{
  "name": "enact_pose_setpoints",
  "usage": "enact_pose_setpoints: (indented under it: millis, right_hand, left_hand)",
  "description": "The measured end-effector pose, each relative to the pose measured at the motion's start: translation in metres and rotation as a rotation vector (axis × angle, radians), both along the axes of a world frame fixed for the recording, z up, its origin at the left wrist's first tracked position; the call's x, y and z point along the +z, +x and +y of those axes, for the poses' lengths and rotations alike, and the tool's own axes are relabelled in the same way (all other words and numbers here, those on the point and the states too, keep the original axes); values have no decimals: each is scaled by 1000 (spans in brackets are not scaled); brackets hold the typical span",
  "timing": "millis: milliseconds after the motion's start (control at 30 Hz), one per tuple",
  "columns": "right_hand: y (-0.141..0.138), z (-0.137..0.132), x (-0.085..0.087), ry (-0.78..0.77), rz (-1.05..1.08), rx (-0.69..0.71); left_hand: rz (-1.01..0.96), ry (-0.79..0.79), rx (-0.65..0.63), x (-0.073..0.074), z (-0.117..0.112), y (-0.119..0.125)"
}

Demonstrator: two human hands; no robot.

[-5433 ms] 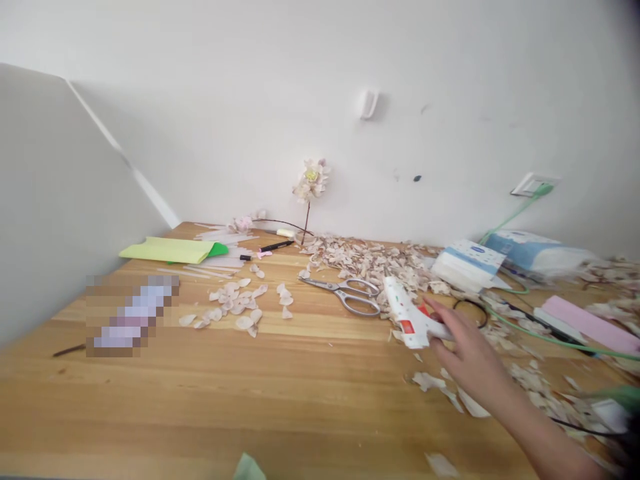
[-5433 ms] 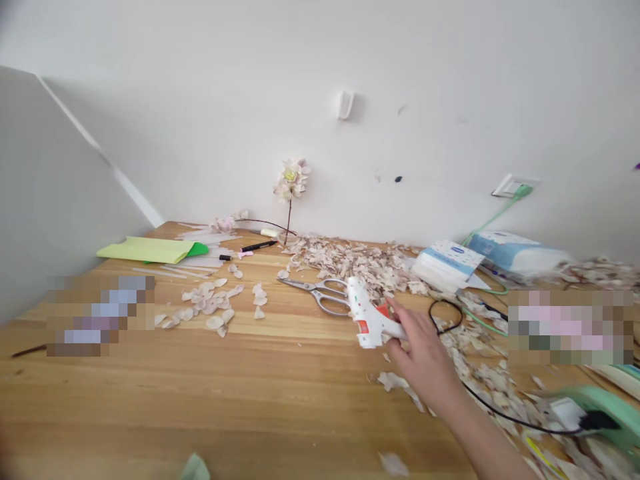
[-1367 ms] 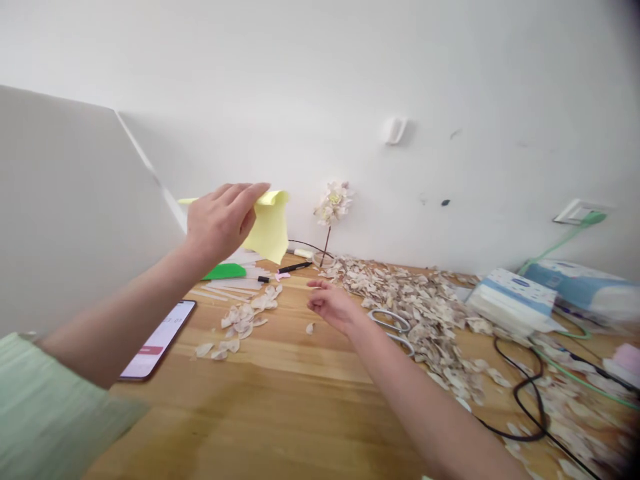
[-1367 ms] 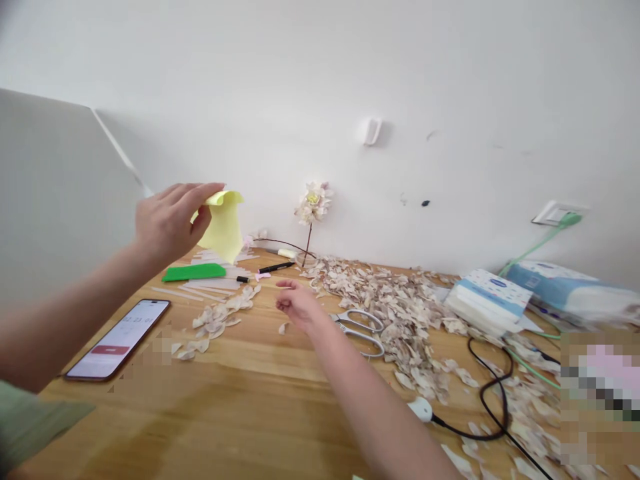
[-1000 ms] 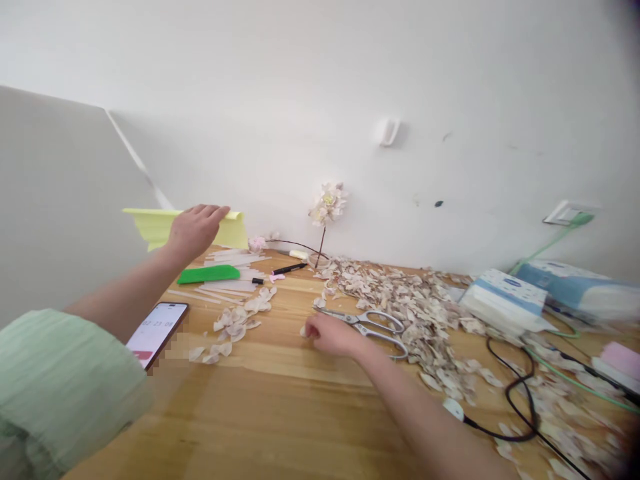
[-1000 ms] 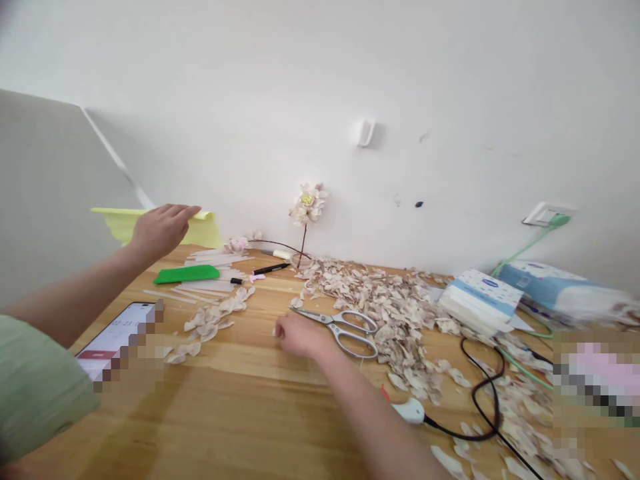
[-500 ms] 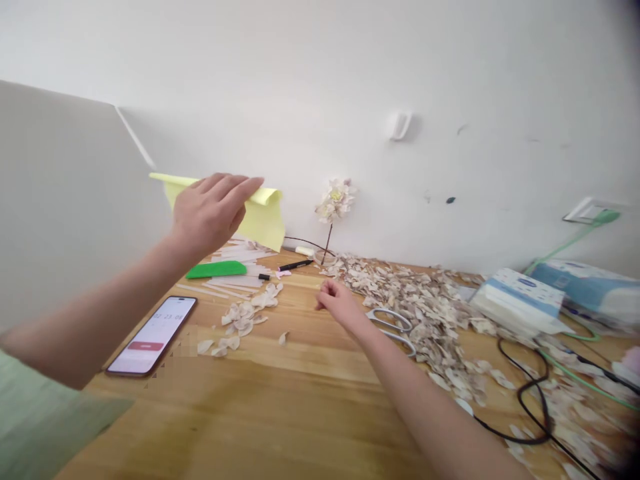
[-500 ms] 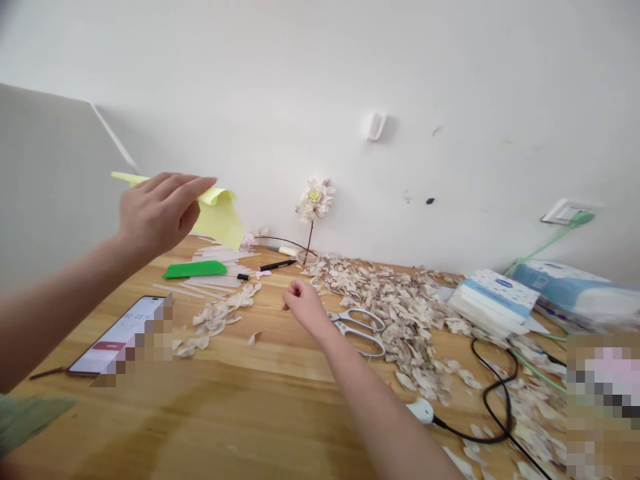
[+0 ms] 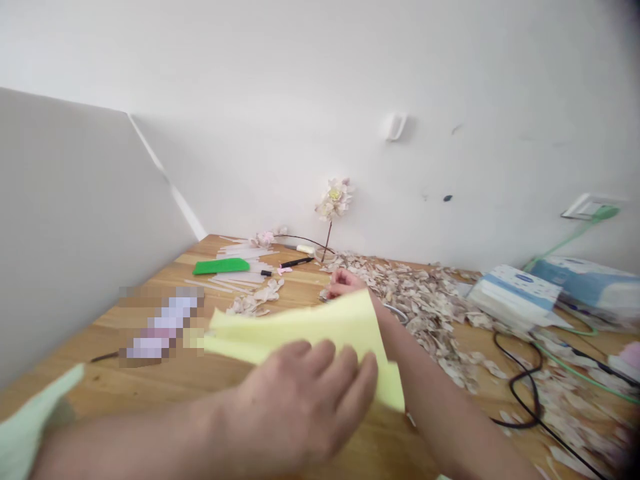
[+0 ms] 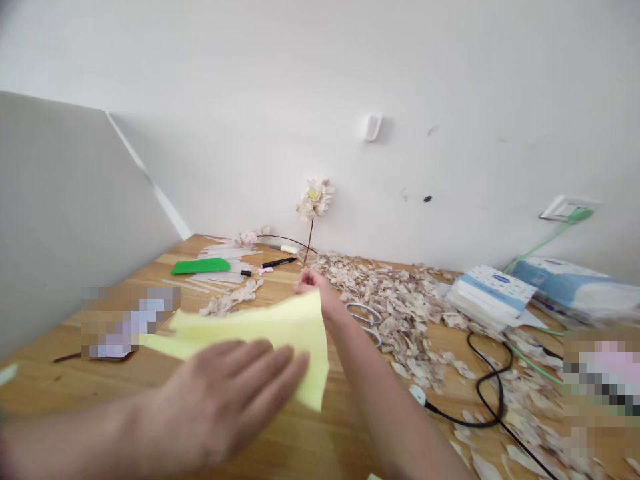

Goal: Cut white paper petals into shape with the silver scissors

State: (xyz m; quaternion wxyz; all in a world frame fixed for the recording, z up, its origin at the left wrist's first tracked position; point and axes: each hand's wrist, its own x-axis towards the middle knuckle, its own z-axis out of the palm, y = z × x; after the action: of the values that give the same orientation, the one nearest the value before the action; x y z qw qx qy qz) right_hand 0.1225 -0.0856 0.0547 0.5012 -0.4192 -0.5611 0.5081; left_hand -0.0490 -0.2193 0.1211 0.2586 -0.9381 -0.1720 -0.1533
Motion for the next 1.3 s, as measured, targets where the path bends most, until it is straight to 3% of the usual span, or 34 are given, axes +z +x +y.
enact_pose_setpoints:
  millis: [67, 167, 267, 367, 433, 500, 567, 633, 733, 800, 867, 1000, 1167, 1300]
  right_hand:
    - [18, -10, 19, 10, 105, 21]
    - [37, -31, 39, 28, 202, 48]
    - [47, -53, 43, 14, 217, 81]
    - [56, -66, 36, 1, 198, 82]
    - [64, -71, 31, 15, 193, 50]
    - [72, -75, 27, 26, 191, 9]
    - [79, -77, 25, 27, 148, -45]
    - [84, -80, 21, 34, 60, -123]
    - [84, -85, 14, 55, -41, -188]
    - [82, -88, 9, 36, -36, -156]
    - [79, -92, 5, -1, 17, -104]
    - [74, -98, 1, -80, 186, -88]
    - [70, -97, -6, -180, 355, -151]
    - [66, -94, -11, -238, 348, -255]
  left_hand:
    - [49, -167, 1, -40, -11, 14]
    - [105, -364, 115, -90, -17, 34]
    - [168, -499, 152, -116, -16, 44]
    - [179, -558, 202, -125, -13, 39]
    - [187, -570, 216, -121, -7, 28]
    - [168, -541, 190, -105, 6, 10]
    - [6, -366, 168, -76, 28, -12]
    - [-244, -115, 234, -40, 58, -34]
    - [-375, 51, 557, 4, 111, -63]
    - [-382, 32, 707, 14, 147, -79]
    - [-355, -44, 782, 9, 179, -92]
    - [-323, -153, 788, -22, 219, -111]
    - [-355, -308, 731, -51, 224, -113]
    - [-442, -422, 682, -49, 213, -90]
